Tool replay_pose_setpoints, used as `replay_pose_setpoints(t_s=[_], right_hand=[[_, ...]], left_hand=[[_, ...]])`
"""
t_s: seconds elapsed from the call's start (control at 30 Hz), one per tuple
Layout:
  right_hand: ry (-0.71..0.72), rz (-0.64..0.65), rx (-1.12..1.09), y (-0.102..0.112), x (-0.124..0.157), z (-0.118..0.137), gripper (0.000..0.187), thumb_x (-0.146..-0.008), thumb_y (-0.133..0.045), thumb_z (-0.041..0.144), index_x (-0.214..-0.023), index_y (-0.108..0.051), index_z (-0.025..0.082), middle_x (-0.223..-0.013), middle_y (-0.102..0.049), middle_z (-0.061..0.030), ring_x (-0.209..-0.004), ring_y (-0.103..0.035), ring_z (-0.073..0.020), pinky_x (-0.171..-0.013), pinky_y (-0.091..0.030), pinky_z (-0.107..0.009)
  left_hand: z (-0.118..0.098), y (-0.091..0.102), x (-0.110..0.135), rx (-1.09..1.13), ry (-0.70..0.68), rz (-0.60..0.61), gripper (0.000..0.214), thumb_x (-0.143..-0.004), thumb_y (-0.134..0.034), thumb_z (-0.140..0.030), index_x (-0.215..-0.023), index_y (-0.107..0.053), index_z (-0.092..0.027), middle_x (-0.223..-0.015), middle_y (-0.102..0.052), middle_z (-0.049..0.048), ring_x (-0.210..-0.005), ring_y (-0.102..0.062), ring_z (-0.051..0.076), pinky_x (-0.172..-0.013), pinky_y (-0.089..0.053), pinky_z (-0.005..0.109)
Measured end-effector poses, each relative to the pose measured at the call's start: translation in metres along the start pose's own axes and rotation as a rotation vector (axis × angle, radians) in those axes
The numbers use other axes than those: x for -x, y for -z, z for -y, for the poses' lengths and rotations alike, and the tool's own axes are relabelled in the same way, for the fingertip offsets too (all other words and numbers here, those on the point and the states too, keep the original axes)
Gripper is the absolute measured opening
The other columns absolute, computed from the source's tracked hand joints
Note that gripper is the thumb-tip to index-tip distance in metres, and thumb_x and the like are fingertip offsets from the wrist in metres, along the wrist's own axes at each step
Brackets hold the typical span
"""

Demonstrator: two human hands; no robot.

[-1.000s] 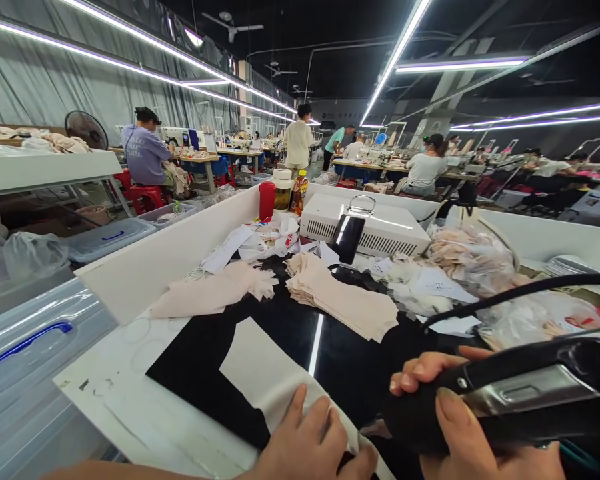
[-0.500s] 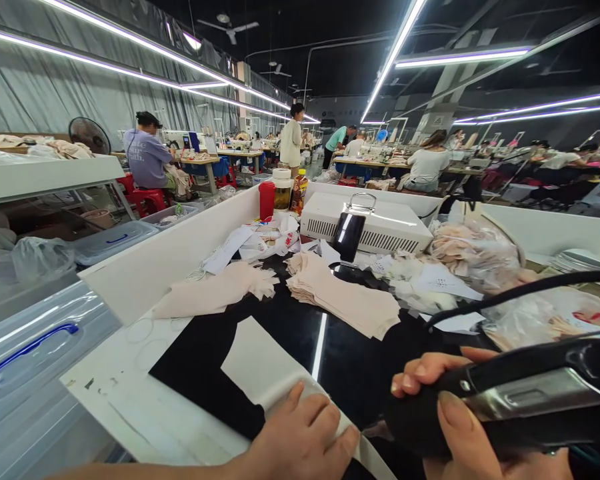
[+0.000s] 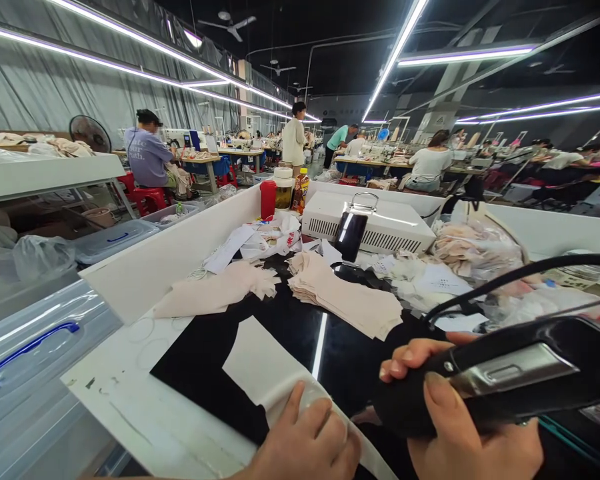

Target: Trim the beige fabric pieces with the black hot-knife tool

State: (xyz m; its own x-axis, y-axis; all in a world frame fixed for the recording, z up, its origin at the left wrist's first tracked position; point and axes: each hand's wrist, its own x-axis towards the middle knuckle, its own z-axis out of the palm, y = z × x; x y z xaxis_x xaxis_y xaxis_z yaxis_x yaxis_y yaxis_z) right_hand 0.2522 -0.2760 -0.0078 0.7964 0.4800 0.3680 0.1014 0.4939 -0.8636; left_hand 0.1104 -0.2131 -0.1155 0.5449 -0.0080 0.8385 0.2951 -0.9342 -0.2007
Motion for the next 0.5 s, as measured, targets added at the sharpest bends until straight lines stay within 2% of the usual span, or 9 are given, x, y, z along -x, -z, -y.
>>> replay_pose_setpoints(t_s=[0.13, 0.27, 0.37, 0.5], right_hand=[[0.038, 0.039, -0.001, -0.003, 0.002, -0.009, 0.043, -0.086, -0.091, 0.037, -0.116, -0.062, 0.028, -0.082, -0.071, 0.0017, -0.069, -0.069, -0.0198, -0.066, -0.066, -0.036], [0.056, 0.046, 0.024, -0.003, 0.002, -0.011, 0.039, -0.089, -0.089, 0.037, -0.116, -0.063, 0.028, -0.083, -0.072, 0.0013, -0.068, -0.070, -0.0197, -0.066, -0.066, -0.036], [0.038, 0.038, 0.017, -0.006, 0.001, -0.010, 0.039, -0.089, -0.090, 0.038, -0.116, -0.063, 0.029, -0.083, -0.072, 0.0017, -0.069, -0.070, -0.0193, -0.066, -0.066, -0.035], [0.030, 0.037, -0.045, -0.012, -0.002, -0.011, 0.040, -0.088, -0.091, 0.036, -0.117, -0.063, 0.030, -0.083, -0.071, 0.0026, -0.069, -0.069, -0.0180, -0.066, -0.065, -0.034]], left_hand=[[-0.001, -0.002, 0.000, 0.020, 0.026, -0.001, 0.020, -0.099, -0.061, -0.009, -0.082, -0.067, -0.018, -0.080, -0.067, 0.0004, -0.086, -0.069, 0.017, -0.107, -0.060, 0.039], [-0.004, -0.008, 0.009, 0.003, 0.008, -0.004, 0.014, -0.098, -0.068, -0.015, -0.085, -0.071, -0.018, -0.083, -0.068, 0.0001, -0.089, -0.070, 0.018, -0.112, -0.058, 0.041], [-0.006, -0.013, 0.022, -0.041, -0.024, 0.088, 0.011, -0.099, -0.075, -0.025, -0.090, -0.072, -0.020, -0.088, -0.070, 0.0012, -0.092, -0.071, 0.020, -0.114, -0.057, 0.047], [-0.007, -0.015, 0.034, -0.013, -0.002, 0.164, 0.010, -0.105, -0.071, -0.032, -0.099, -0.073, -0.023, -0.095, -0.072, 0.0022, -0.100, -0.072, 0.021, -0.113, -0.059, 0.046]])
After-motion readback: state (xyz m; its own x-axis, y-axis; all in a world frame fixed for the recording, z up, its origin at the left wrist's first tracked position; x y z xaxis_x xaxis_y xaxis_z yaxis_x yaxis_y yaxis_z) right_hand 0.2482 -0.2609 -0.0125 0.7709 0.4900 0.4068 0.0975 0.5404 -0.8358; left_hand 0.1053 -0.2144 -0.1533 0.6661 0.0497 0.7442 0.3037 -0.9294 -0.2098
